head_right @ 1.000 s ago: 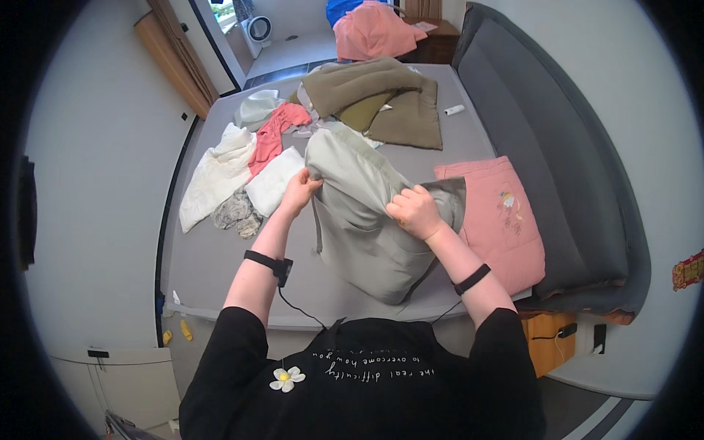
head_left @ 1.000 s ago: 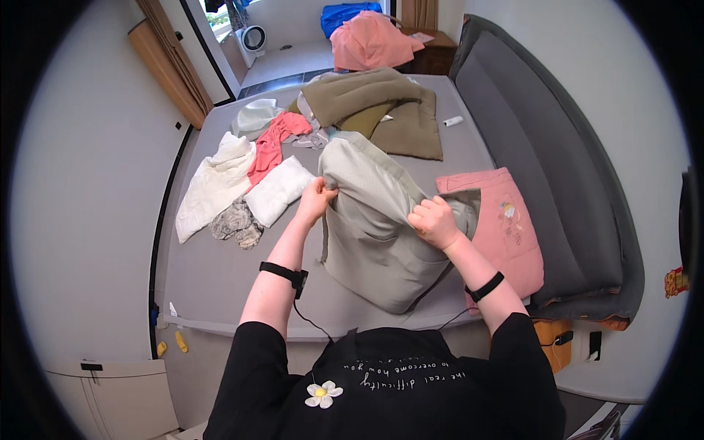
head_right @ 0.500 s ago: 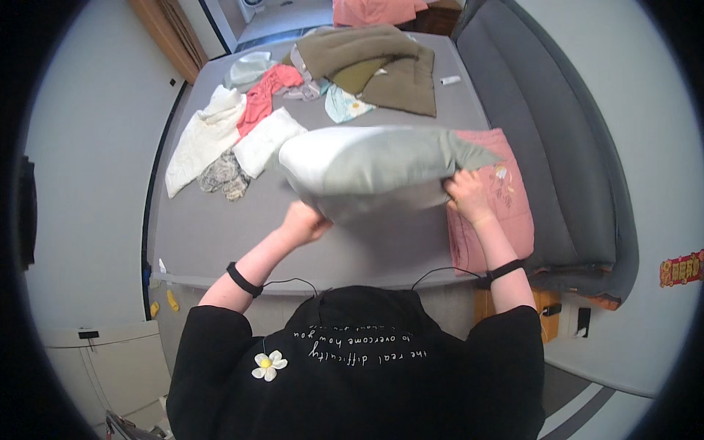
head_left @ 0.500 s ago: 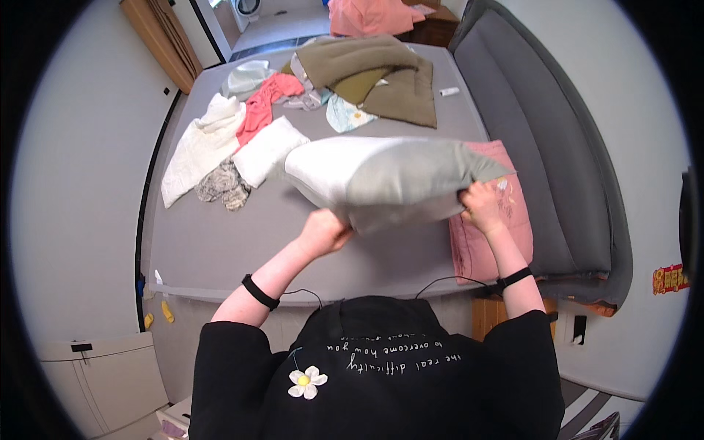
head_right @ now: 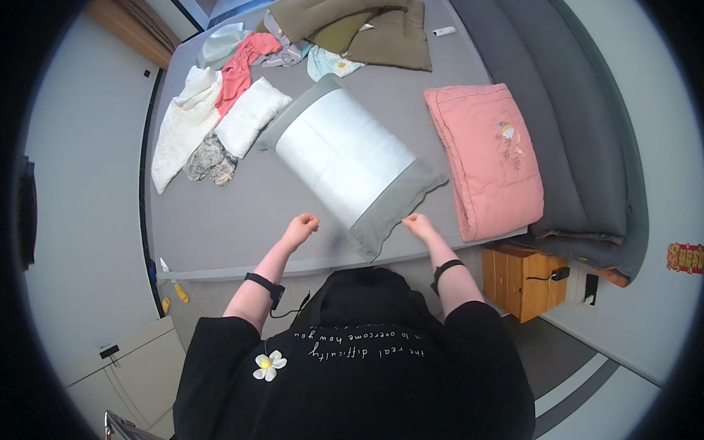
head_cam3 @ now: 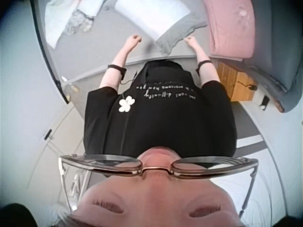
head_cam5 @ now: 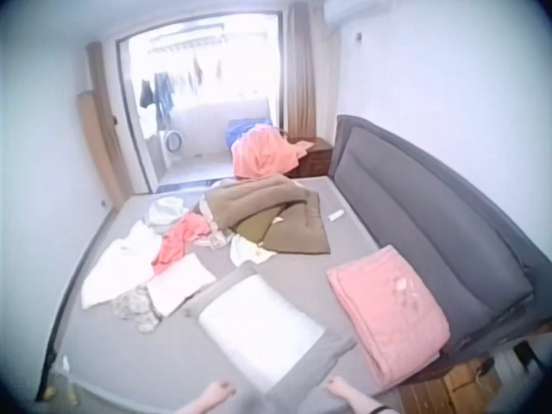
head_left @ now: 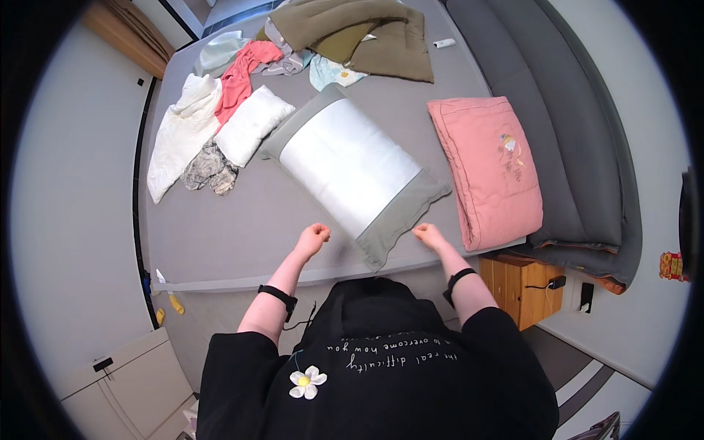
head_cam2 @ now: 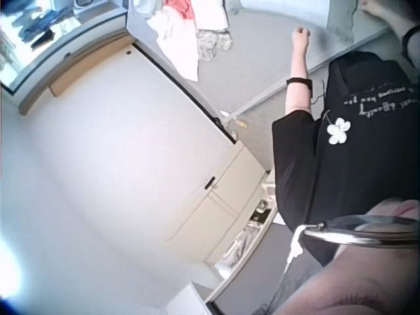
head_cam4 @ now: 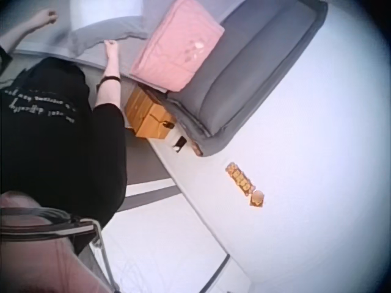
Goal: The person folds a pink comforter and a blue cushion, then places them into pillowcases on a bed. The person also handles a remote control and other bedding items during the process.
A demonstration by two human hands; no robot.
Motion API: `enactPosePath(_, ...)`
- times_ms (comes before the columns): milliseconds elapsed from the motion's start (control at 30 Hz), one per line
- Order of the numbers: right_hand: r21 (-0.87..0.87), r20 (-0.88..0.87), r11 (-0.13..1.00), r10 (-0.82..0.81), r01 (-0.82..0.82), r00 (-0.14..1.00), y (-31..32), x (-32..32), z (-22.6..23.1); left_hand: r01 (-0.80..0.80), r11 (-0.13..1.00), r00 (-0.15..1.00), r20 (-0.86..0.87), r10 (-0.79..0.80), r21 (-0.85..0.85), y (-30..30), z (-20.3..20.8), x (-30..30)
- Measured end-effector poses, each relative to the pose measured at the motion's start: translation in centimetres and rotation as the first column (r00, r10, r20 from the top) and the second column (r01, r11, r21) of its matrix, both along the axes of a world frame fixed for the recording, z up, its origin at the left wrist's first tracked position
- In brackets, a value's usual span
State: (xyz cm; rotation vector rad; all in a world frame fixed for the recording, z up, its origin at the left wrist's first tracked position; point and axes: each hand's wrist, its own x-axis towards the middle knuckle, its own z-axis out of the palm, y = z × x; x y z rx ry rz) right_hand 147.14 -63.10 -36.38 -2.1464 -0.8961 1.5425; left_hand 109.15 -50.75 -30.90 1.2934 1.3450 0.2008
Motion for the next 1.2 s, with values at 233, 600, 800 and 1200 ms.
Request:
enactPosePath(233,-0.408,-0.313,0.835,-0.508,0.370,0.802,0.0,-8.7,-4.1,-0.112,0.944,0.992,0.012,0.122,-0.310,-4.6,-3.8,-2.3)
enactPosePath(600,-0.454,-0.400,0.564,-0.821,0.690,0.408,7.1,-12.0,-11.0,-0.351,0.842,0.924,-0.008,0.381,-0.409,-3.2,-2.6,-3.7)
enactPosePath(800,-0.145,-0.598,0.682,-0.637,0.717,0.485,10.0,-10.6,-3.3,-0.416,0.809,0.886,0.018,0.464,-0.414,0.7,-3.7,-0.7)
enactPosePath(1200,0.564,-0.216,0.803,-0.084,0.195,0.973,2.8,-2.2,23.1,-0.037,0.465,0.344,0.426,0.837,-0.884,4.7,2.8,12.3)
